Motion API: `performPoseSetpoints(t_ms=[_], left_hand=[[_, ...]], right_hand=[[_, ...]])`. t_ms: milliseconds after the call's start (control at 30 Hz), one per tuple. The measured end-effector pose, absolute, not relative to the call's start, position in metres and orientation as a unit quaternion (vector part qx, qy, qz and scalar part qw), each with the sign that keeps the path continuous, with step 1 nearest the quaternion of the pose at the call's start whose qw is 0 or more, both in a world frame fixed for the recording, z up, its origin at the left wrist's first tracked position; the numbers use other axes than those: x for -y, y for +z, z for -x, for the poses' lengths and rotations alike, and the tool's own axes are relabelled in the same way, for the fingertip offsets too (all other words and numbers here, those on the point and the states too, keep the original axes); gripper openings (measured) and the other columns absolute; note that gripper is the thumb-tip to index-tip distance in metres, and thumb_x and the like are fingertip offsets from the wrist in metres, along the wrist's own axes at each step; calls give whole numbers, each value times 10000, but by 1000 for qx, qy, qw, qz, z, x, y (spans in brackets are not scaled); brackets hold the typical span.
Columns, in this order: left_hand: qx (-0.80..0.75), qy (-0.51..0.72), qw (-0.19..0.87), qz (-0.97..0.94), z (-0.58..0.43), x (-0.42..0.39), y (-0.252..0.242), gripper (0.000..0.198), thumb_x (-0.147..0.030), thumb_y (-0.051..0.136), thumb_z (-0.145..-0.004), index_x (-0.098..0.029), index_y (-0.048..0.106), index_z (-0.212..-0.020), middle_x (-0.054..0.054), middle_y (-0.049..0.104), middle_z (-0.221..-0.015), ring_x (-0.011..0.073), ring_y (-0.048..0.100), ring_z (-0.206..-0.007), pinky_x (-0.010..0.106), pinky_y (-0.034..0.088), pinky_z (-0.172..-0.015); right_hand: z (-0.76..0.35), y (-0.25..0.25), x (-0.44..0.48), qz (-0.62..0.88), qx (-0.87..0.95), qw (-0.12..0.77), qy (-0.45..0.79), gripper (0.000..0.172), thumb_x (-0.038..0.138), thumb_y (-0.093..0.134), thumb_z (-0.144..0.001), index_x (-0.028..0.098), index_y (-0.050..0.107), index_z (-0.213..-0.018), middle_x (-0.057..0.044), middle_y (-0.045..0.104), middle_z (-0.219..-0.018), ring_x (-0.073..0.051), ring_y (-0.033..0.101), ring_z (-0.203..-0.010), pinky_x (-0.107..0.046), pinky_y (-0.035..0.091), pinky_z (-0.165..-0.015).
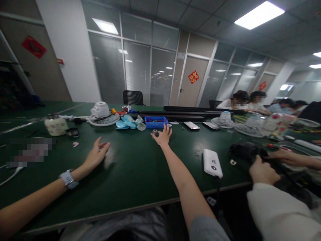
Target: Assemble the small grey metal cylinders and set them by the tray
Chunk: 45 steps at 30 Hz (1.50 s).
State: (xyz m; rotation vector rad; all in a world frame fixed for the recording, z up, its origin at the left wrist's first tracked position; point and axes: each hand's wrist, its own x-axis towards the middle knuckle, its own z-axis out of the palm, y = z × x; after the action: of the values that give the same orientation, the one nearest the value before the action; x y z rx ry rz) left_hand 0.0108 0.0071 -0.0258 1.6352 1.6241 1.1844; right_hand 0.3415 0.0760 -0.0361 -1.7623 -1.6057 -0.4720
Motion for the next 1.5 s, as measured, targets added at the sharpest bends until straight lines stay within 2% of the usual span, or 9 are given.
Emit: performPoseSetpoints(t_ms=[167,367,500,600,700,867,1000,1167,1500], left_hand=[[-589,432,268,-628,-10,-8,-28,843,-574,473,-829,-144,161,-1483,225,457,-1400,319,467,-1275,455,412,-988],[-475,422,213,-742,-17,6,-19,604,-551,536,-802,-211,518,-1301,106,565,-1323,264,494,-1232,408,431,-982],[-428,439,133,-779,-21,19,-10,394,-484,537,-835,-238,666,-1114,68,631,-1192,233,487,-1199,392,403,-1016],[-414,447,106,-786,-21,25,-6,302,-438,556,-840,-236,715,-1000,72,646,-1077,224,541,-1093,379,445,-953],[-409,450,102,-787,-19,25,-5,269,-405,584,-829,-228,716,-982,68,660,-974,216,581,-967,375,481,-863],[-379,434,127,-807,-16,19,0,253,-369,644,-788,-235,685,-998,45,721,-914,227,605,-975,399,467,-884],[-380,472,170,-777,-17,19,6,248,-380,682,-749,-198,622,-906,50,720,-879,206,667,-840,370,510,-808],[-401,540,194,-714,-4,6,11,374,-427,719,-704,-187,525,-915,55,732,-825,222,698,-835,374,517,-813],[-362,299,366,-804,8,-14,-23,501,-423,689,-727,-191,536,-1143,54,759,-895,233,710,-855,378,533,-795]], right_hand=[[-320,-30,-61,644,650,369,-166,494,629,575,-754,174,744,-847,-111,302,-1484,-327,123,-1397,-550,52,-1118],[-241,-27,1,508,773,363,-111,505,655,563,-757,182,734,-801,-89,291,-1501,-291,117,-1409,-497,57,-1136],[-201,-28,23,452,816,343,-110,450,597,595,-765,185,709,-905,-106,332,-1481,-277,165,-1400,-481,94,-1137],[-193,-29,26,444,824,334,-111,462,576,605,-769,187,681,-1006,-119,394,-1437,-274,215,-1381,-480,142,-1126],[-194,-30,25,444,825,330,-117,477,576,610,-769,183,670,-1033,-123,444,-1391,-280,257,-1359,-482,185,-1110],[-196,-30,24,441,827,324,-127,447,591,600,-777,187,680,-951,-124,480,-1348,-293,291,-1335,-487,243,-1078],[-197,-29,26,434,833,318,-131,456,595,580,-789,178,677,-946,-127,496,-1328,-289,309,-1318,-474,261,-1060],[-199,-27,27,438,831,320,-126,453,592,550,-809,169,673,-915,-128,516,-1298,-281,335,-1294,-460,265,-1048],[-203,-29,27,443,827,322,-125,380,500,603,-772,164,661,-941,-125,540,-1255,-278,364,-1257,-441,277,-1033]])
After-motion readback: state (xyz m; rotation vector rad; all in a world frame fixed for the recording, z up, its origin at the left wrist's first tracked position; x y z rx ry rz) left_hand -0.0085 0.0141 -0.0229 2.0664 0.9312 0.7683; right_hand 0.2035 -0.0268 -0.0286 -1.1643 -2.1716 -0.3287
